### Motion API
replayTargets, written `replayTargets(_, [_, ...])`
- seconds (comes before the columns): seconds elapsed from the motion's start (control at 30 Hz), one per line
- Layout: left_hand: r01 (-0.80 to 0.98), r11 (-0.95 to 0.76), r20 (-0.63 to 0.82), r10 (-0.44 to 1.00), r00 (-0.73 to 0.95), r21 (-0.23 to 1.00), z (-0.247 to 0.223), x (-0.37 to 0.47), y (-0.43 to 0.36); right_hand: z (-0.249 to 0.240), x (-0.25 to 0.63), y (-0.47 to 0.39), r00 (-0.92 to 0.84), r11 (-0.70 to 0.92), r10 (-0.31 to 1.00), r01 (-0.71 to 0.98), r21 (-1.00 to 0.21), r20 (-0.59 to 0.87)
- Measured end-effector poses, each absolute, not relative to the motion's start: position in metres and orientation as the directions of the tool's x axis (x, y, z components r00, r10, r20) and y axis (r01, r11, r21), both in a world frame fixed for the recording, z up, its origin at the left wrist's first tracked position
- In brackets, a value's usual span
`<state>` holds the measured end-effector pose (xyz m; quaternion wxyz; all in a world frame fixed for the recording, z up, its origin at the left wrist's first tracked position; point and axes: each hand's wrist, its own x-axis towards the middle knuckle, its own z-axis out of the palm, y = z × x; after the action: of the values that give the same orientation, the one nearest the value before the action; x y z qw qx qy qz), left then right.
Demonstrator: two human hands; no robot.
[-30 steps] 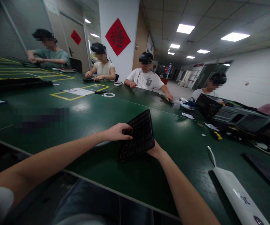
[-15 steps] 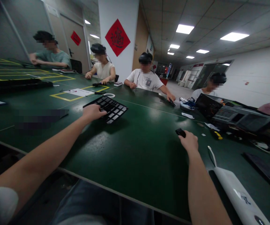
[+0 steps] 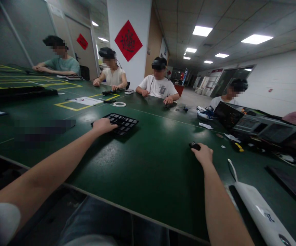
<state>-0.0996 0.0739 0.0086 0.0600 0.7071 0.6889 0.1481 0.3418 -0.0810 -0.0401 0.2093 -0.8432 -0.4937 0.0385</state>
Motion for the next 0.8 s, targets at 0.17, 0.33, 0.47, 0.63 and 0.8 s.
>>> replayTargets(0.17, [0.823,-0.327,0.240,0.941,0.238,0.464,0.003,-0.050,0.045,-0.018,0.261,-0.076,0.224,0.002,0.931,0.785,-0.620,0.287])
replayTargets(0.33, [0.355,-0.540,0.336,0.801,0.496,0.763,-0.006,-0.014,0.002,-0.006,0.201,-0.085,-0.064,0.261,0.954,0.655,-0.709,0.292])
replayTargets(0.47, [0.257,-0.582,0.368,0.738,0.566,0.772,-0.011,-0.005,-0.019,-0.017,0.193,-0.087,-0.150,0.364,0.926,0.597,-0.715,0.346])
replayTargets(0.63, [0.337,-0.631,0.344,0.710,0.614,0.699,-0.012,-0.006,-0.025,-0.024,0.197,-0.083,-0.228,0.442,0.896,0.375,-0.815,0.381])
replayTargets(0.8, [0.387,-0.729,0.363,0.640,0.677,0.564,-0.014,-0.006,-0.028,-0.030,0.190,-0.082,-0.223,0.421,0.905,0.352,-0.836,0.362])
